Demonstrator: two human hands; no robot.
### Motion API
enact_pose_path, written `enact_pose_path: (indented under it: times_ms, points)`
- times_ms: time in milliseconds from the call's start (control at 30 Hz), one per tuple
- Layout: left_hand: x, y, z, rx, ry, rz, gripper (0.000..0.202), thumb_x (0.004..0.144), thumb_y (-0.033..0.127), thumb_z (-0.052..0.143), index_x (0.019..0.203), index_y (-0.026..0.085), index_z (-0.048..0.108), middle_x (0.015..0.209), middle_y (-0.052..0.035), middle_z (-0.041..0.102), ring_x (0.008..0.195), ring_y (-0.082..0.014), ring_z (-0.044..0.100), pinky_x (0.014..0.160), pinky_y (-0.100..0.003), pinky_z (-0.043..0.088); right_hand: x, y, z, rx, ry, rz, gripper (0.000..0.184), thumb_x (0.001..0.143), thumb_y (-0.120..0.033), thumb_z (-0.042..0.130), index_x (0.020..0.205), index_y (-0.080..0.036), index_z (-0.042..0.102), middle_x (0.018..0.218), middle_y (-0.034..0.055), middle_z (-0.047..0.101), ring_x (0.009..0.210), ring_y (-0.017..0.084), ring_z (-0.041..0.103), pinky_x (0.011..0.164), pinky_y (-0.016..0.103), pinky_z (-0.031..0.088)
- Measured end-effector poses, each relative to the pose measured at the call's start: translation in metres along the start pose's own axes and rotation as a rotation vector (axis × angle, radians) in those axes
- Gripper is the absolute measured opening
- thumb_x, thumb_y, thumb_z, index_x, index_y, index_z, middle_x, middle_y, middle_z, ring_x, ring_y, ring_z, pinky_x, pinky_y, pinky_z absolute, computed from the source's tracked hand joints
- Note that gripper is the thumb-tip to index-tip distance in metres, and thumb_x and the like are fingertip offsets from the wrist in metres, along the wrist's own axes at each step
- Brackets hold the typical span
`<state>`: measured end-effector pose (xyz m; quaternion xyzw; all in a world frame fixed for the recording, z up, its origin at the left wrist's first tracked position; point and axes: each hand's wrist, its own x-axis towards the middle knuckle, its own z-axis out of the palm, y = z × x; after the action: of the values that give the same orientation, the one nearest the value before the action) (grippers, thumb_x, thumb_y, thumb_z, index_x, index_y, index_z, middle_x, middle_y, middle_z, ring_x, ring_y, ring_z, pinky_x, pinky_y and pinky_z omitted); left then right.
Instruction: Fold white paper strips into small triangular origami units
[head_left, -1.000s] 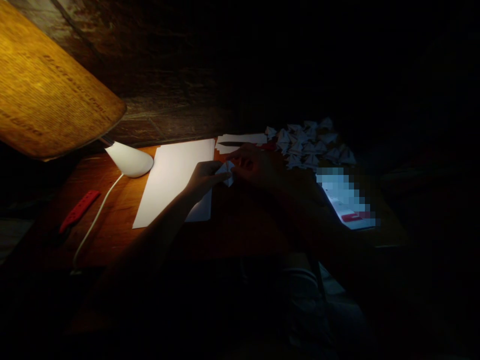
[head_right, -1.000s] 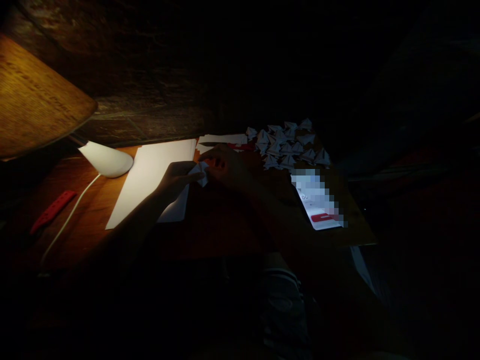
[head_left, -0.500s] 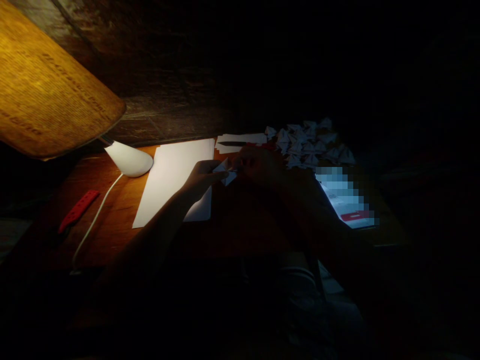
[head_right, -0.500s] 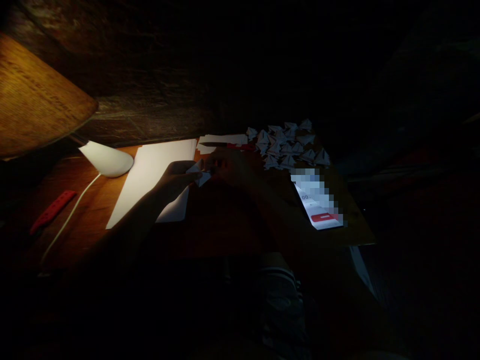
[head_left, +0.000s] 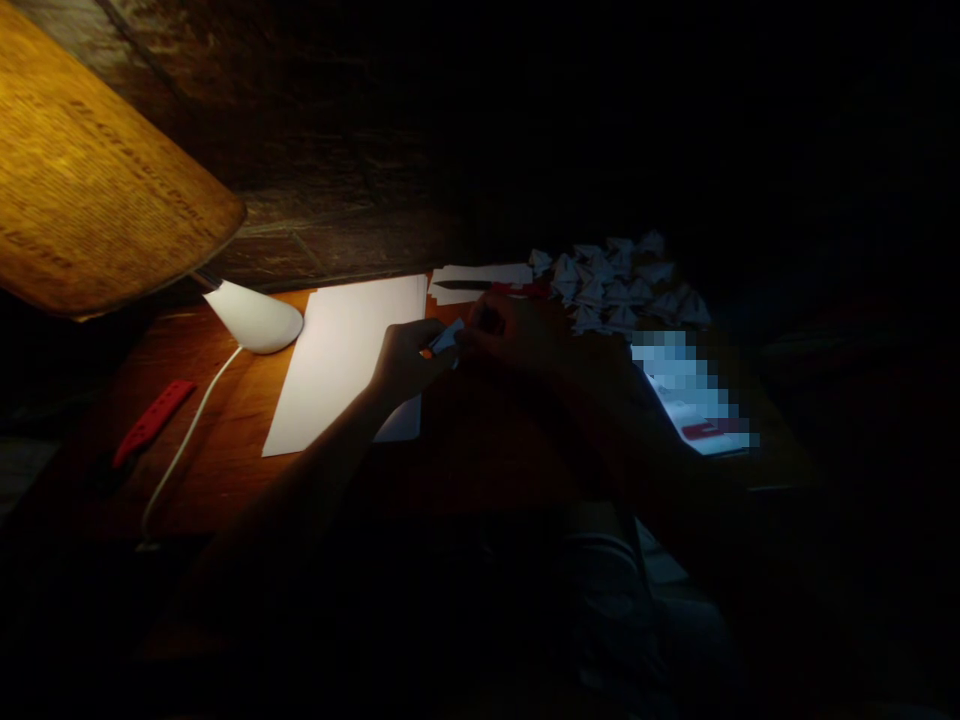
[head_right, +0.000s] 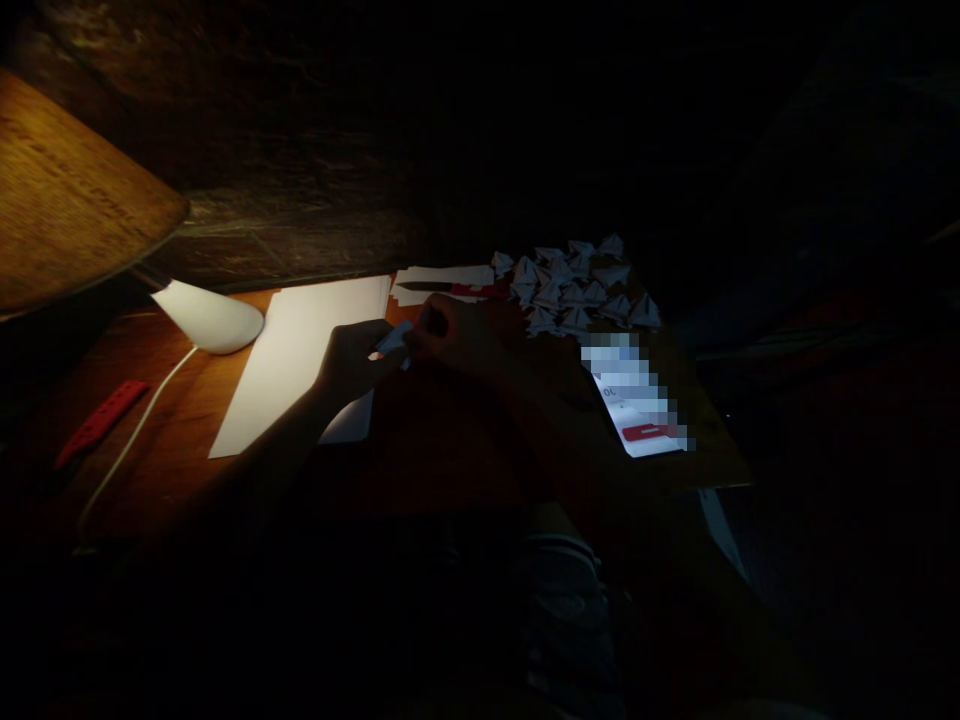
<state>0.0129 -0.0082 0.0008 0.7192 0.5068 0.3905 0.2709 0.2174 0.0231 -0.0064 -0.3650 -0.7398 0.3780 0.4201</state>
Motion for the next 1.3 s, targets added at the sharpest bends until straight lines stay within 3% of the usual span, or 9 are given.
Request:
enact_pose_path:
  times_ms: [133, 400, 733, 1033, 1300]
  points:
    - [-0.001, -0.004, 0.001, 0.037, -0.012, 0.006, 0.021, 0.077, 0.035, 0.077, 0.069, 0.019, 0.068, 0.064, -0.0006, 0.064, 0.061, -0.0132, 0.053, 0.058, -0.027, 0.038, 0.003, 0.007, 0.006, 0.078, 0.041, 0.019, 0.021, 0.078, -0.02, 0.078, 0.086, -0.022, 0.058, 0.089, 0.0019, 0.069, 0.084, 0.019, 0.066, 0.08, 0.036, 0.053]
    - [0.002, 0.0, -0.001, 0.006, -0.038, -0.061, 0.019, 0.071, 0.029, 0.077, 0.062, 0.019, 0.063, 0.057, 0.0027, 0.056, 0.057, -0.0111, 0.045, 0.055, -0.026, 0.031, 0.003, 0.006, 0.01, 0.076, 0.07, 0.017, 0.021, 0.077, -0.018, 0.075, 0.086, -0.023, 0.057, 0.084, -0.0002, 0.067, 0.082, 0.019, 0.062, 0.075, 0.033, 0.051]
    - [0.001, 0.003, 0.003, -0.274, -0.073, -0.257, 0.026, 0.065, 0.037, 0.081, 0.064, 0.018, 0.064, 0.059, 0.0004, 0.058, 0.056, -0.0118, 0.049, 0.052, -0.026, 0.032, 0.001, -0.004, -0.007, -0.096, -0.011, -0.078, 0.016, 0.084, -0.027, 0.078, 0.093, -0.02, 0.067, 0.088, 0.003, 0.07, 0.078, 0.018, 0.06, 0.071, 0.033, 0.045]
    - [0.003, -0.005, 0.005, -0.369, 0.034, -0.199, 0.024, 0.065, 0.032, 0.083, 0.065, 0.018, 0.063, 0.064, -0.002, 0.06, 0.063, -0.0145, 0.055, 0.056, -0.028, 0.04, 0.002, -0.01, -0.012, -0.074, 0.009, 0.0, 0.006, 0.081, -0.022, 0.078, 0.083, -0.019, 0.073, 0.085, 0.0045, 0.075, 0.077, 0.018, 0.063, 0.072, 0.033, 0.048]
    - [-0.001, 0.009, 0.006, -0.338, 0.033, -0.181, 0.029, 0.072, 0.04, 0.082, 0.066, 0.019, 0.064, 0.064, -0.0014, 0.058, 0.062, -0.0134, 0.053, 0.056, -0.028, 0.039, 0.0, -0.01, -0.009, -0.072, 0.022, 0.022, 0.005, 0.077, -0.02, 0.075, 0.076, -0.019, 0.07, 0.079, 0.0031, 0.074, 0.074, 0.017, 0.062, 0.069, 0.031, 0.049]
